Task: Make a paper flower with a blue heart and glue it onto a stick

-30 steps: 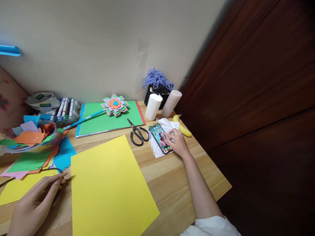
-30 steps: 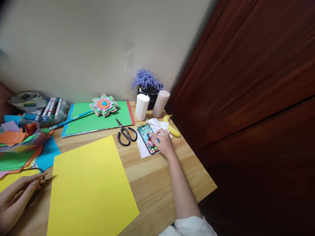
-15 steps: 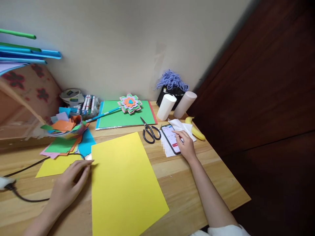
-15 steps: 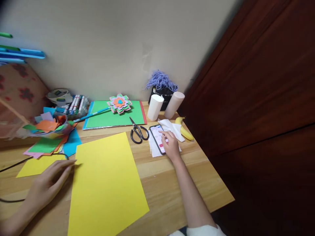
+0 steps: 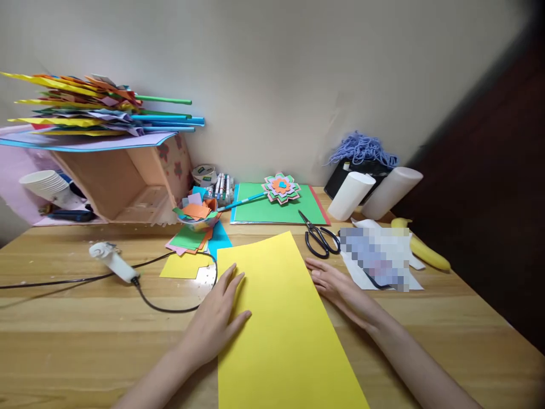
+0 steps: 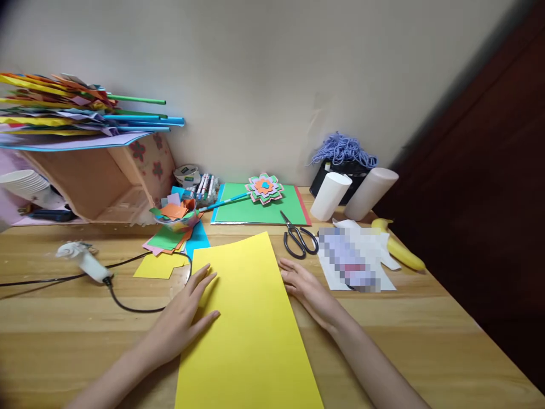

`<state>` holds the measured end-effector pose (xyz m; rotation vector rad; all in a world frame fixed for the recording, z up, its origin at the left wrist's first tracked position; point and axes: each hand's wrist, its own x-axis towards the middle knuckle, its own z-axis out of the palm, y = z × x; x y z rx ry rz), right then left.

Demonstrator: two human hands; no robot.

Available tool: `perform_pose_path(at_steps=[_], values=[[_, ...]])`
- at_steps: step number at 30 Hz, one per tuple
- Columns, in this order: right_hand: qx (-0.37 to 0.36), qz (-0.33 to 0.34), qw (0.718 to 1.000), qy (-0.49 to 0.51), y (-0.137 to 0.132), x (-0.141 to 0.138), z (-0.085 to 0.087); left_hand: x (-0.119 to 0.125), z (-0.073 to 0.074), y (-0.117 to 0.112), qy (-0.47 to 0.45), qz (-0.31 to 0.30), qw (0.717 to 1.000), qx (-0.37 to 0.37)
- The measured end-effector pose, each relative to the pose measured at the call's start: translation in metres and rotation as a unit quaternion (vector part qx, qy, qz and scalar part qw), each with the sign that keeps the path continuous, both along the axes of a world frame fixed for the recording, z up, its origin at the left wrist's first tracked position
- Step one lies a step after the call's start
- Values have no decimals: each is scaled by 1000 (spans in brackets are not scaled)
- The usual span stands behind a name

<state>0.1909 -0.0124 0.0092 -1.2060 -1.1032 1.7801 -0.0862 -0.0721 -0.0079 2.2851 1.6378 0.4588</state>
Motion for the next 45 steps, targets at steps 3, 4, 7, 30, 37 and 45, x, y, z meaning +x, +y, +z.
perform_pose_path(at_steps=[3, 4, 7, 30, 37, 45], values=[[23, 52, 996, -67, 3, -12, -4, 0, -2, 0, -17, 4, 1000, -8], [45, 70, 992, -98, 4, -15, -7, -1, -3, 1, -25, 3, 1000, -5], [143, 72, 968, -194, 11, -15, -18, -4, -3, 5, -44, 7, 999, 11], [342, -18, 853, -395, 21, 16, -22, -13, -12, 48, 72, -73, 989, 105], [381, 17, 828, -411, 20, 20, -23, -15, -15, 48, 53, -84, 989, 111], [453, 130, 785, -401, 14, 22, -11, -12, -10, 46, 65, -105, 990, 65]])
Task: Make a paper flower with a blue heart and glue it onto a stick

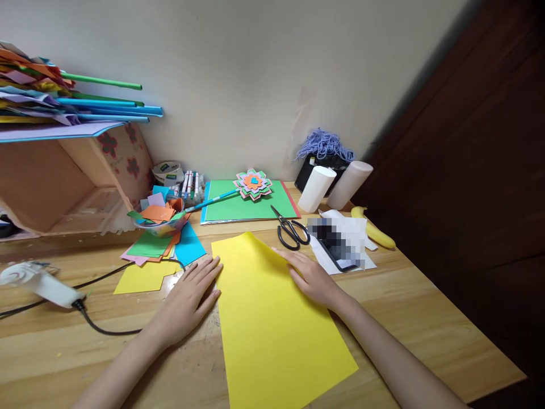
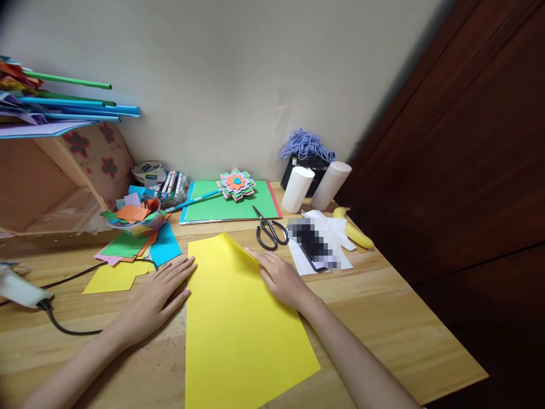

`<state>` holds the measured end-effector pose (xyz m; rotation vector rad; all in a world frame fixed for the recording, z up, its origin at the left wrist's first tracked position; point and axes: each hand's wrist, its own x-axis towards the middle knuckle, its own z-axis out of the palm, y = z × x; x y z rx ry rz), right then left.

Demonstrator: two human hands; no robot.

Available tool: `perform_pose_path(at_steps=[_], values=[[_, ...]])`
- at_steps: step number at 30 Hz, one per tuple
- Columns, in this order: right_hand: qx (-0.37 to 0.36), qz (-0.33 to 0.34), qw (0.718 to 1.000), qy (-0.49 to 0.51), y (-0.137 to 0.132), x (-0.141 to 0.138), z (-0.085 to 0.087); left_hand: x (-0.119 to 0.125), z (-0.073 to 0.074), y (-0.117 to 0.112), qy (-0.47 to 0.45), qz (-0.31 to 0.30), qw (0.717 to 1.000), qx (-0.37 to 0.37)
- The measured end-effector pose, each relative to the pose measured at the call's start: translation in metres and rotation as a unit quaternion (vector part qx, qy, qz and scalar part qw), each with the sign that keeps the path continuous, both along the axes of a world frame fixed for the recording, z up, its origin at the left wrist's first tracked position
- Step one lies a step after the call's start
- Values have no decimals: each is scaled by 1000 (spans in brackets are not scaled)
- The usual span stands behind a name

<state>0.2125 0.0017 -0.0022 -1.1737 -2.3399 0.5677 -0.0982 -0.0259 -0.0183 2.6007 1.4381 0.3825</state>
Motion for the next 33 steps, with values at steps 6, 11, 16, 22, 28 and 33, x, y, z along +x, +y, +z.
perform_pose_path(at_steps=[6, 11, 16, 22, 28, 33], values=[[-9, -70, 997, 4, 3, 6, -4, 4, 8, -1, -15, -4, 1000, 8], [-6, -93, 996, -3, 2, 8, -3, 8, 16, -4, -34, -62, 997, 1], [-2, 20, 999, -35, -5, 3, 4, 10, 20, -7, -43, -82, 996, -17], [-14, 92, 992, -90, -12, -2, 10, 10, 22, -7, -57, -81, 995, -16], [-5, 131, 986, -102, -20, -8, 13, 10, 20, -7, -62, -84, 994, -11], [-8, 150, 981, -119, -23, -9, 16, 11, 20, -8, -68, -70, 995, -10]])
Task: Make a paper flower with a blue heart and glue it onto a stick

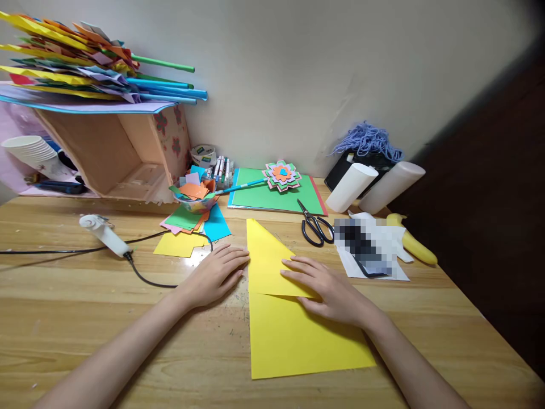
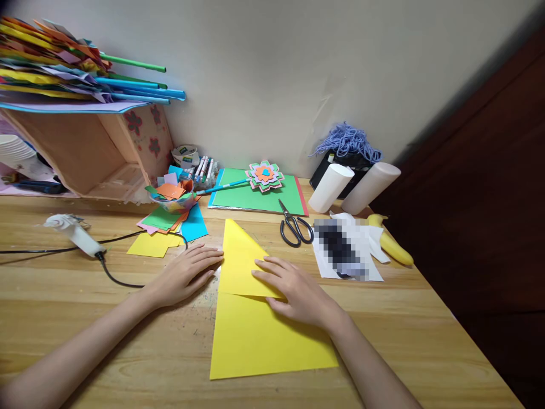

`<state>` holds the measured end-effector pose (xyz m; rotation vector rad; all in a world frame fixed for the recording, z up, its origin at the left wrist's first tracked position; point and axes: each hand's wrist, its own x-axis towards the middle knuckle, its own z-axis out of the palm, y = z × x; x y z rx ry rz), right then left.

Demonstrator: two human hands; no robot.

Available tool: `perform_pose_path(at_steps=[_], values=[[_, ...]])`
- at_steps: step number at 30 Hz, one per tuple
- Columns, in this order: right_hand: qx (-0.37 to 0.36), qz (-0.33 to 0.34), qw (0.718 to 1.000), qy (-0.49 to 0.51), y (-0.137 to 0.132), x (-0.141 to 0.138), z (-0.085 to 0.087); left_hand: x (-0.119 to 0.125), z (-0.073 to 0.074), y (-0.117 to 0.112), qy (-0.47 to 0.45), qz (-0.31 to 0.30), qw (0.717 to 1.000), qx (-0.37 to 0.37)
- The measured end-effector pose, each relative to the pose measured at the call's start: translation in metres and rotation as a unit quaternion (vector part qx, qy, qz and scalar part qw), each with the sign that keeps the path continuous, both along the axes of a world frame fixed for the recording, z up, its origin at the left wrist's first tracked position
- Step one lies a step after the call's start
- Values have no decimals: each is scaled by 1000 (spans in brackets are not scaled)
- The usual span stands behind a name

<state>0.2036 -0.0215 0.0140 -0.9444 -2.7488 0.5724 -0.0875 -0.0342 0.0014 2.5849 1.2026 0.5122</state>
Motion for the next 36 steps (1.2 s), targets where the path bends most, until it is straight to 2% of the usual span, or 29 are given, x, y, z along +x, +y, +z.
perform_pose_path(at_steps=[6, 23, 36], values=[[-13, 15, 1000, 19, 0, 1, 2, 0, 0, -1, -17, -1, 1000, -1], [-38, 18, 999, 26, 2, 0, 2, -2, -3, 1, 29, -28, 999, -32], [-24, 32, 999, 16, -2, -6, 0, -2, -5, 0, 27, -30, 999, 9]])
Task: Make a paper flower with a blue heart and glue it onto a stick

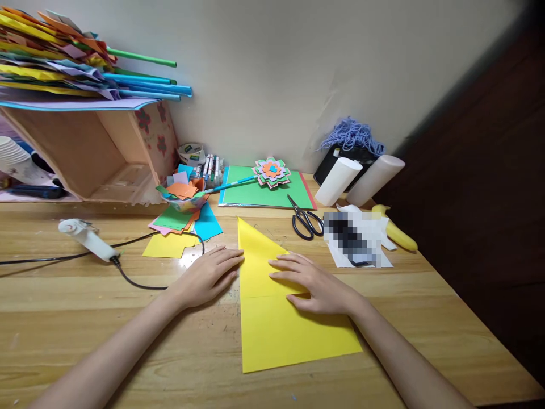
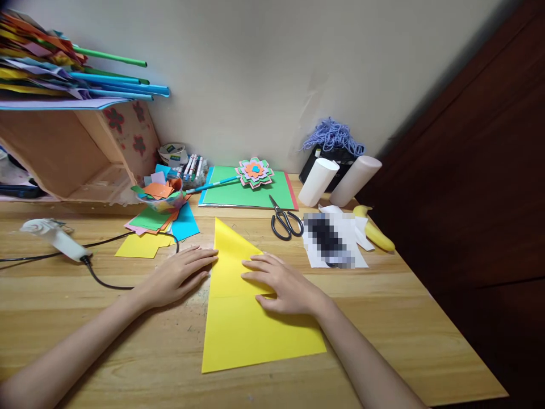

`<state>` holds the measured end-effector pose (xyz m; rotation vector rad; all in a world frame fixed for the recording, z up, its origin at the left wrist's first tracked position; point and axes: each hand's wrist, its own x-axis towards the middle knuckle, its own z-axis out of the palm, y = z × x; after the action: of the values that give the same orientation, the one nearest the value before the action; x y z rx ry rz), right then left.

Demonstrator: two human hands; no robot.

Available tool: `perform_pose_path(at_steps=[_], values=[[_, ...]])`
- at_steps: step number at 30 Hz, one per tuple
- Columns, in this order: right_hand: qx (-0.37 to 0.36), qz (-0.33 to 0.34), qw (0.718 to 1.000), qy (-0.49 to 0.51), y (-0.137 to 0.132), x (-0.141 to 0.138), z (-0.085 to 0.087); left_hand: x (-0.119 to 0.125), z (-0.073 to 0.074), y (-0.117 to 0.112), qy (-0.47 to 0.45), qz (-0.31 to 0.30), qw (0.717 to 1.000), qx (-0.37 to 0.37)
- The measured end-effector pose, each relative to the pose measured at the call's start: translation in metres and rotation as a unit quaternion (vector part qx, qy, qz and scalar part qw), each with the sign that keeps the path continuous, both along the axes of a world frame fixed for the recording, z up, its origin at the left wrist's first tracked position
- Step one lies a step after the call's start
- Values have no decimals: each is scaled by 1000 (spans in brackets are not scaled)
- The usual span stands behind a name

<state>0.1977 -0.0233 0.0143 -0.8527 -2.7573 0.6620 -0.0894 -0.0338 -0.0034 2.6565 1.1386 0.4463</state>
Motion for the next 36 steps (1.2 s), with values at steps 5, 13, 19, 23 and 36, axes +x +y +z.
perform_pose_path(at_steps=[5, 13, 19, 23, 36], values=[[-12, -3, 1000, -9, 0, -1, 1, 5, 1, -7, 6, -51, 999, 13], [-28, -17, 999, -9, 1, -1, 2, 38, 23, -47, 9, -184, 973, -139], [-32, -20, 999, -7, 2, 0, 1, 42, 23, -50, 16, -196, 957, -214], [-34, -11, 999, 1, 3, 0, 0, 40, 20, -48, 8, -181, 959, -218], [-38, -4, 999, -21, 0, 0, -2, 38, 9, -47, 24, -142, 967, -208]])
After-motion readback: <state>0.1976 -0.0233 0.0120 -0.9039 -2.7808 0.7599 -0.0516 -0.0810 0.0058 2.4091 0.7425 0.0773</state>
